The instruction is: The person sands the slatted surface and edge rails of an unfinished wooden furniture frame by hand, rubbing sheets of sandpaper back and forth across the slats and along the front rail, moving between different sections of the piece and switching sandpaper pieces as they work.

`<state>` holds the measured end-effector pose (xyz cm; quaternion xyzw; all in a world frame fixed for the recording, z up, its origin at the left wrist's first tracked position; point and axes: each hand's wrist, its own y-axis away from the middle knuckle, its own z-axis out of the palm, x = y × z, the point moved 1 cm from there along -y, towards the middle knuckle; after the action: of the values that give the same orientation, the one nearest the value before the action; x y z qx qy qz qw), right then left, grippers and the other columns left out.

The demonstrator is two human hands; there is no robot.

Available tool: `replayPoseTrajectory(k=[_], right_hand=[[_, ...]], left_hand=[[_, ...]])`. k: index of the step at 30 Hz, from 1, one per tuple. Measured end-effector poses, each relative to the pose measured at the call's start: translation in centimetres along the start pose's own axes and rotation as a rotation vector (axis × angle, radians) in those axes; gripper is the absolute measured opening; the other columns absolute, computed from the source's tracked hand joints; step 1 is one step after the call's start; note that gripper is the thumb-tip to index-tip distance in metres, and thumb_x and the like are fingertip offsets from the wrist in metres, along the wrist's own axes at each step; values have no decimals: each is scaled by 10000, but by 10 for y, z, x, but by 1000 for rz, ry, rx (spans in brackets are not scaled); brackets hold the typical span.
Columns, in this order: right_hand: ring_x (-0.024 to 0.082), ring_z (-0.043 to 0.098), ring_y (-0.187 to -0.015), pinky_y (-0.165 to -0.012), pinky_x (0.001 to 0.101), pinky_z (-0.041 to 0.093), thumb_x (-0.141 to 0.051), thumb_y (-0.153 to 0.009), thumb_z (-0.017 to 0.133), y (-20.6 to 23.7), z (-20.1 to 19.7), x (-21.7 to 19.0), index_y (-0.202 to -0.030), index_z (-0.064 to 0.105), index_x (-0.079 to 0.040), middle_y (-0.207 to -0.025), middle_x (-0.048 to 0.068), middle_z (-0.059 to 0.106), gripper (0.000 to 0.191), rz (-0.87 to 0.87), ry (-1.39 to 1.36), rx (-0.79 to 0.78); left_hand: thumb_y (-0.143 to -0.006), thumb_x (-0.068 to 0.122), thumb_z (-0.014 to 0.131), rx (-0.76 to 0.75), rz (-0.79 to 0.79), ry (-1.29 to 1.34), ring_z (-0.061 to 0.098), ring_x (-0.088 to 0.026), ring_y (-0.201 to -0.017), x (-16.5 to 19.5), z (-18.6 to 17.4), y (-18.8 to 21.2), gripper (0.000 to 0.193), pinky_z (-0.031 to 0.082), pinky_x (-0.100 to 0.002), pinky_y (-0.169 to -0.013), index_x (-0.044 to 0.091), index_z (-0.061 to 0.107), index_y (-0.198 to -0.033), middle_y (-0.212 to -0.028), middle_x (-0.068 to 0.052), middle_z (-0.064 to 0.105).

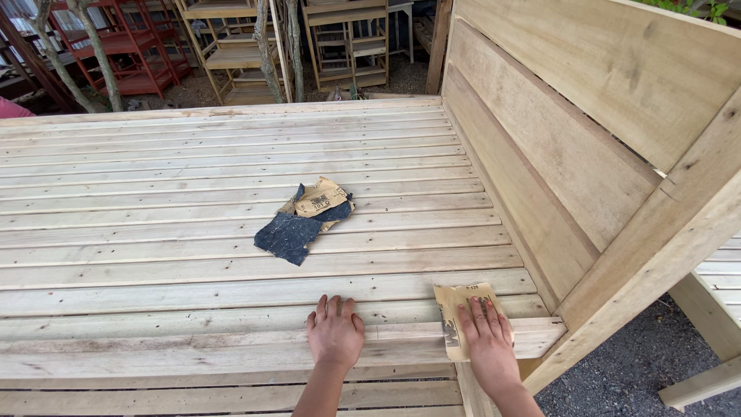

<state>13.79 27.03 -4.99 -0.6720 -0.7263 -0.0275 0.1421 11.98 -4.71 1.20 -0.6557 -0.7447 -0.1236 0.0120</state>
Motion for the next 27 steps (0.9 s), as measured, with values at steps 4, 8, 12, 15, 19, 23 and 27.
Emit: replayPoseTrajectory(k=[4, 8, 12, 15, 19, 23, 27], right_hand=[[322, 267, -1522, -1263, 447, 218, -51, -857, 489, 6, 19, 33, -1521, 309, -12, -1600, 180, 317, 688, 212, 123, -3], [332, 312, -1505, -1229, 452, 272, -99, -881, 472, 9, 38, 51, -1512, 322, 22, -1590, 213, 347, 659, 274, 42, 80], [298, 317, -1522, -1260, 447, 264, -103, -916, 453, 13, 46, 51, -1505, 337, -10, -1597, 185, 363, 607, 231, 68, 90], [300, 319, -1525, -1261, 446, 257, -103, -927, 459, 18, 44, 56, -1503, 348, -13, -1604, 185, 368, 593, 252, 67, 51], [332, 299, -1520, -1243, 452, 244, -109, -879, 488, 18, 40, 60, -1499, 335, 5, -1590, 197, 360, 649, 264, 63, 92], [313, 328, -1530, -1269, 447, 263, -119, -932, 488, 15, 40, 59, -1508, 359, 21, -1600, 199, 383, 607, 298, 95, -15], [348, 324, -1504, -1225, 474, 274, -88, -886, 491, 14, 40, 62, -1490, 368, 25, -1575, 234, 391, 627, 266, 36, 171]], left_hand=[[-1022, 364, 320, 22, 19, 5, 184, -233, -1542, -1, 0, 0, 504, 198, -475, -1244, 249, 425, -1501, -1611, -28, 323], [-1012, 356, 337, -1, 8, 25, 188, -224, -1549, -2, -2, 0, 494, 212, -470, -1244, 271, 443, -1487, -1613, -9, 332], [-1004, 355, 350, 19, 15, 36, 215, -215, -1539, -1, -2, 0, 487, 220, -461, -1239, 266, 468, -1467, -1603, -5, 349], [-1003, 352, 354, 45, 25, 34, 237, -217, -1535, -2, 0, 3, 472, 236, -455, -1234, 257, 501, -1442, -1591, -6, 377], [-997, 348, 353, 43, 21, 52, 229, -217, -1529, -2, 0, 0, 476, 230, -465, -1231, 268, 489, -1447, -1585, -3, 373], [-1014, 345, 342, 68, 34, 27, 249, -226, -1536, -2, 0, 2, 459, 251, -457, -1234, 247, 520, -1426, -1589, -14, 390], [-1013, 365, 313, -11, 12, 15, 200, -221, -1530, 0, -3, 0, 493, 213, -469, -1234, 260, 434, -1480, -1602, -27, 325]])
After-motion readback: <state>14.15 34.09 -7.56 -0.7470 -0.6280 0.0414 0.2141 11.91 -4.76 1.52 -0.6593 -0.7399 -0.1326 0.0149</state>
